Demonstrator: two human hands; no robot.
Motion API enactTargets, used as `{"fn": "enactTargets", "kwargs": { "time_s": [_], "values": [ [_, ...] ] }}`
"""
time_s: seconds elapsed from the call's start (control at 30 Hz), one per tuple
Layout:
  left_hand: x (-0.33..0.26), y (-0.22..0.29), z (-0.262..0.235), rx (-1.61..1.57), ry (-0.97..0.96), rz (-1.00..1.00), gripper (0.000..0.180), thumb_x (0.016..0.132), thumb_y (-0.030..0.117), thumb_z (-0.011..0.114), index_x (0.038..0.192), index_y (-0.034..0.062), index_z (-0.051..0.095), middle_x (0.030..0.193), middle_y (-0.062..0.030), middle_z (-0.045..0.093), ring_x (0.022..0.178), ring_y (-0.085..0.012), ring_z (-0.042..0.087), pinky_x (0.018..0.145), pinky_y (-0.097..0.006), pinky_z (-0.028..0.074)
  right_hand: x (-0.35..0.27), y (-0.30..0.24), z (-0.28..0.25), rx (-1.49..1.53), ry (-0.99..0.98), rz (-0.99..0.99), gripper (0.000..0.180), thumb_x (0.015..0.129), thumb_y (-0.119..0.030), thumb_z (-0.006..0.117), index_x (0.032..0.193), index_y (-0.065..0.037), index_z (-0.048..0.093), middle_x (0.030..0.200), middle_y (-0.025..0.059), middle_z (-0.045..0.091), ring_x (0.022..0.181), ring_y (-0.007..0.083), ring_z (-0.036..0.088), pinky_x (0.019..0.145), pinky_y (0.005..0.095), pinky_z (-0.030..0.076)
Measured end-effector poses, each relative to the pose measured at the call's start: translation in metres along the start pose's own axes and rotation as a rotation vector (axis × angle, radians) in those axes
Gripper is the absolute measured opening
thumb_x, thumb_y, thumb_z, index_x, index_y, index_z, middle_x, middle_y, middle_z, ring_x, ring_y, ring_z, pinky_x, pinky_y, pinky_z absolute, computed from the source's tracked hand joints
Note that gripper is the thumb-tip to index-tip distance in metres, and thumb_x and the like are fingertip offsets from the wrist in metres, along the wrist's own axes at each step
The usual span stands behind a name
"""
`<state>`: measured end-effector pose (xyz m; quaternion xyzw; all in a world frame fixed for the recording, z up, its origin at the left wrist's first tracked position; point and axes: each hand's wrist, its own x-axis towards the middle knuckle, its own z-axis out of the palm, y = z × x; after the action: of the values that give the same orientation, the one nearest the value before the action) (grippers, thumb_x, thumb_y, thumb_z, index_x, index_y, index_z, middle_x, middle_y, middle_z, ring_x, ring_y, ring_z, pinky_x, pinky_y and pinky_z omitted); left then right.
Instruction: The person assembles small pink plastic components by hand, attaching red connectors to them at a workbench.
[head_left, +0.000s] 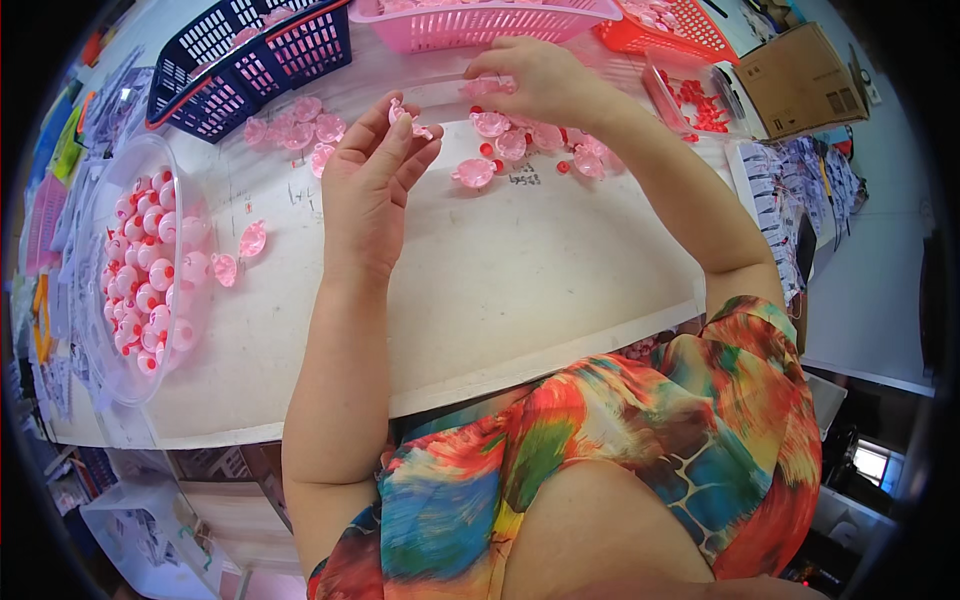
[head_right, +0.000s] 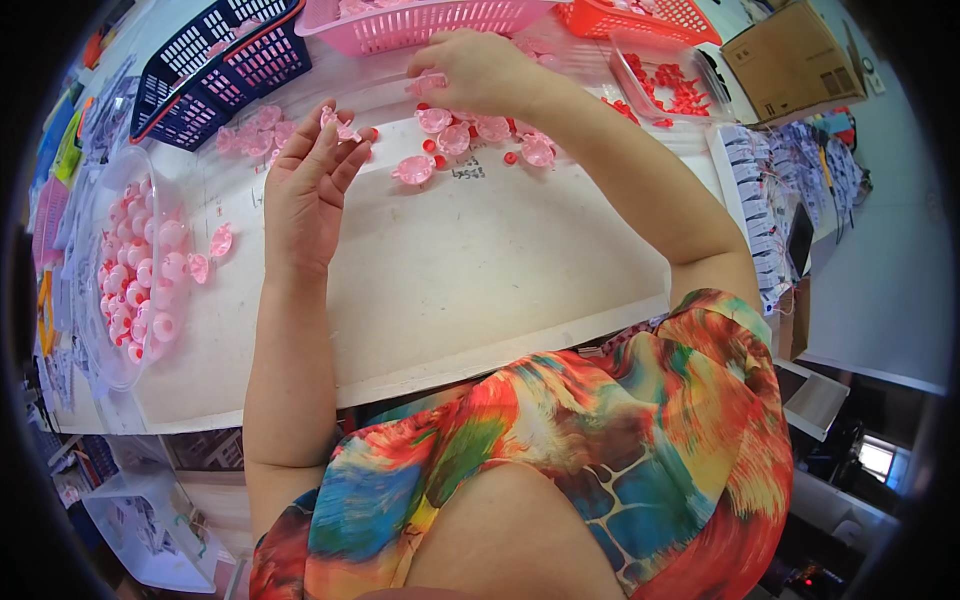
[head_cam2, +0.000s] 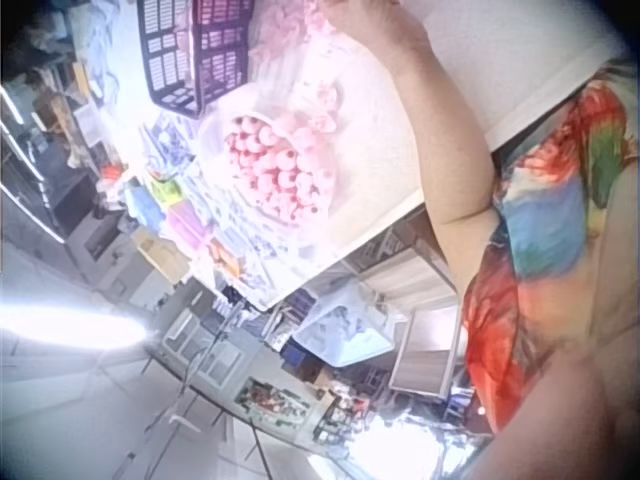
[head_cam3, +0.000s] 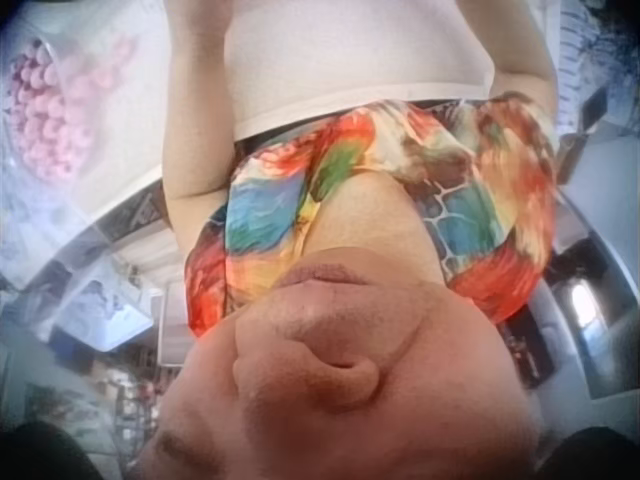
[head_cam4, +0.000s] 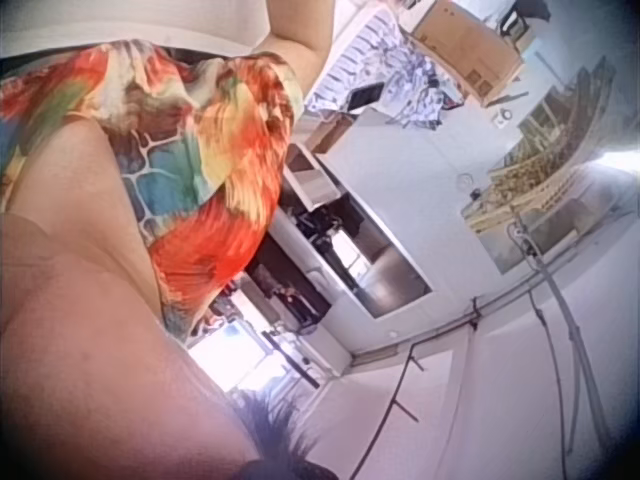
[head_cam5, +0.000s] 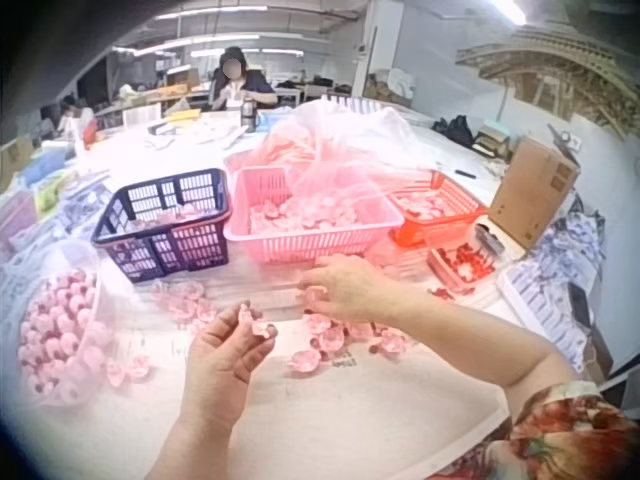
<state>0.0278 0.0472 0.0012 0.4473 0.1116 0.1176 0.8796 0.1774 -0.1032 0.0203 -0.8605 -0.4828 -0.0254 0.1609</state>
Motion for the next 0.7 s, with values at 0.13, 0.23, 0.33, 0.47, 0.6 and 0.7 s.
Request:
{"fn": "enactTargets", "kwargs": {
  "time_s": [0.13,0.23,0.33,0.47,0.6,0.7],
  "values": [
    [0.001,-0.001,-0.001,0.016,-0.011,0.002,0.033,0.083,0.012,0.054,0.112,-0.0029,0.045,0.1,-0.0085,0.054,0.088,-0.0207,0.058,0.078,-0.025,0.049,0.005,0.006,0.01,-0.048,-0.051,-0.021,0.028,0.078,-0.026,0.059,0.095,-0.004,0.06,0.085,0.0052,0.059,0.08,0.0167,0.057,0.072,0.03,0.044],
    [0.0,-0.003,0.001,0.026,-0.015,-0.017,0.034,0.084,0.012,0.053,0.113,-0.0026,0.045,0.1,-0.0088,0.054,0.089,-0.0205,0.058,0.078,-0.026,0.049,-0.003,0.002,0.002,0.597,-0.034,0.252,0.028,0.08,-0.025,0.057,0.097,-0.002,0.059,0.09,0.0055,0.06,0.083,0.0161,0.057,0.073,0.0304,0.046],
    [-0.003,-0.004,0.008,0.007,-0.035,-0.072,0.034,0.084,0.012,0.052,0.114,-0.0024,0.045,0.102,-0.0095,0.053,0.09,-0.0203,0.058,0.079,-0.026,0.048,-0.016,-0.002,-0.011,1.241,-0.002,0.451,0.026,0.08,-0.025,0.059,0.097,-0.004,0.059,0.092,0.0036,0.059,0.081,0.0103,0.055,0.069,0.0256,0.046],
    [-0.009,-0.008,0.011,0.014,-0.082,-0.092,0.035,0.084,0.011,0.052,0.115,-0.0022,0.044,0.104,-0.0103,0.053,0.09,-0.0197,0.057,0.078,-0.027,0.049,-0.038,-0.021,-0.013,1.688,-0.062,0.514,0.028,0.082,-0.024,0.057,0.101,-0.003,0.056,0.095,0.0038,0.058,0.08,0.0113,0.055,0.071,0.0264,0.047],
    [-0.013,-0.011,0.019,0.075,-0.159,-0.007,0.034,0.08,0.006,0.057,0.112,-0.0026,0.049,0.102,-0.0096,0.055,0.084,-0.016,0.058,0.074,-0.026,0.049,-0.052,-0.032,0.002,1.806,-0.176,0.564,0.029,0.083,-0.025,0.054,0.103,-0.004,0.053,0.095,0.0044,0.058,0.083,0.0126,0.056,0.072,0.0284,0.048],
    [-0.012,-0.014,0.017,0.208,-0.174,0.049,0.035,0.078,0.004,0.058,0.111,-0.0029,0.049,0.097,-0.0095,0.058,0.083,-0.0148,0.058,0.072,-0.026,0.049,-0.054,-0.041,0.008,1.801,-0.148,0.569,0.029,0.083,-0.025,0.055,0.1,-0.002,0.054,0.094,0.0054,0.058,0.081,0.0121,0.057,0.073,0.0276,0.047]
  ]
}}
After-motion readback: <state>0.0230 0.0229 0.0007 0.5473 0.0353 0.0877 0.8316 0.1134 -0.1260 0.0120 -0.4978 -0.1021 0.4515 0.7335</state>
